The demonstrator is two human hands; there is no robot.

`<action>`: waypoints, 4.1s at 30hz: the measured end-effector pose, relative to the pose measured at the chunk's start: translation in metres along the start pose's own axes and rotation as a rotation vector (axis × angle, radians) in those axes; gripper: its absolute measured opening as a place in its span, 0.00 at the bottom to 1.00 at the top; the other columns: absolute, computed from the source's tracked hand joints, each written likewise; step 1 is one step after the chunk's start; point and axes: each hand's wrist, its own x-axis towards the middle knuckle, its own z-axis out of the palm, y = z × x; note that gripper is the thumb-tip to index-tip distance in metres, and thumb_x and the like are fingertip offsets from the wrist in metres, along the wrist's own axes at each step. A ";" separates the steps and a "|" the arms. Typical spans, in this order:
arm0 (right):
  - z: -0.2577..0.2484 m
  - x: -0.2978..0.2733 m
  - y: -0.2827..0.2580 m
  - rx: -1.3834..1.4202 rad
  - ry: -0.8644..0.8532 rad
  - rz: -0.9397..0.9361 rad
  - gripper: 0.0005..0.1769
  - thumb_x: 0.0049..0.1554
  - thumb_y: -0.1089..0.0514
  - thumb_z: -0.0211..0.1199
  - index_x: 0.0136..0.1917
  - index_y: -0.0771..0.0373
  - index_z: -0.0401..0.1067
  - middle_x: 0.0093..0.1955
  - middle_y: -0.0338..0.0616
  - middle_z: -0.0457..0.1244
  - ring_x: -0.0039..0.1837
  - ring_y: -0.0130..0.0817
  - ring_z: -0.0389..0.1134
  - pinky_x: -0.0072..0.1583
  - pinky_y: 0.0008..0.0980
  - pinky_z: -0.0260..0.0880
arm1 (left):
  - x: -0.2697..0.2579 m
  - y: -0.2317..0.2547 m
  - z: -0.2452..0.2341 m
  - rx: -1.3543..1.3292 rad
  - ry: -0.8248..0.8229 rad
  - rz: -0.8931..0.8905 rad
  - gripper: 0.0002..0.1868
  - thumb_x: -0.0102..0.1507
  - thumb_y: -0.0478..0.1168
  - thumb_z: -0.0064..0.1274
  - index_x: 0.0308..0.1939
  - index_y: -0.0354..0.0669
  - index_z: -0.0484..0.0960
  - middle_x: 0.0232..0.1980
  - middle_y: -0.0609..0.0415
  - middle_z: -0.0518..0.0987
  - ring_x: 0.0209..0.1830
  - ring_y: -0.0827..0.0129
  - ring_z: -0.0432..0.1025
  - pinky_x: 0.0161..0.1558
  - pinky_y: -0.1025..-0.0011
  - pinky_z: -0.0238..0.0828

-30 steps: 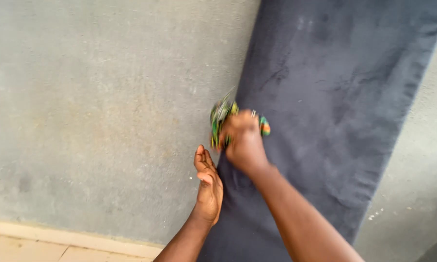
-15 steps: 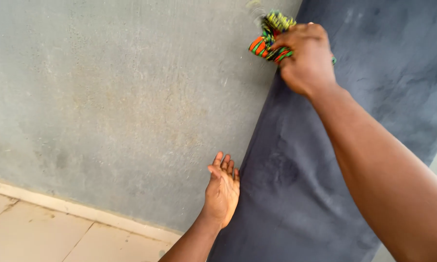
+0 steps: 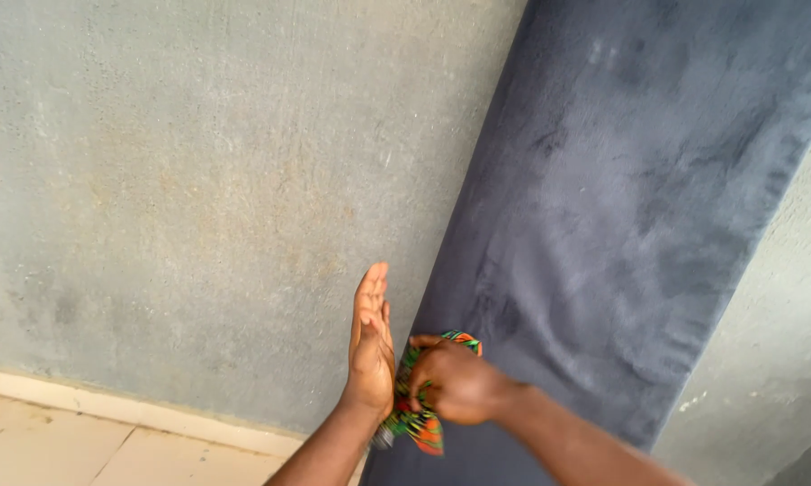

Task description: Wiping down a large padded headboard with a colorful cleaning cloth.

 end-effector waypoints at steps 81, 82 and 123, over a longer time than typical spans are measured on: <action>0.087 -0.086 0.031 0.101 0.736 0.205 0.22 0.41 0.70 0.62 0.51 0.64 0.77 0.56 0.54 0.64 0.61 0.55 0.58 0.63 0.49 0.56 | -0.011 -0.037 0.040 0.653 -0.414 0.234 0.70 0.59 0.87 0.32 0.84 0.37 0.32 0.90 0.37 0.39 0.92 0.45 0.32 0.86 0.42 0.16; 0.081 -0.089 0.036 0.093 0.746 0.196 0.22 0.41 0.70 0.62 0.51 0.64 0.77 0.56 0.54 0.64 0.61 0.55 0.58 0.63 0.49 0.56 | -0.009 -0.038 0.038 0.655 -0.416 0.249 0.70 0.59 0.87 0.32 0.84 0.37 0.32 0.90 0.37 0.39 0.92 0.45 0.32 0.86 0.42 0.16; 0.110 -0.150 0.033 0.379 0.547 0.284 0.12 0.36 0.72 0.59 0.30 0.60 0.78 0.49 0.51 0.66 0.58 0.48 0.62 0.60 0.47 0.60 | -0.011 -0.033 0.069 1.181 -0.563 0.243 0.55 0.62 0.79 0.30 0.80 0.44 0.56 0.86 0.39 0.45 0.86 0.41 0.35 0.79 0.41 0.31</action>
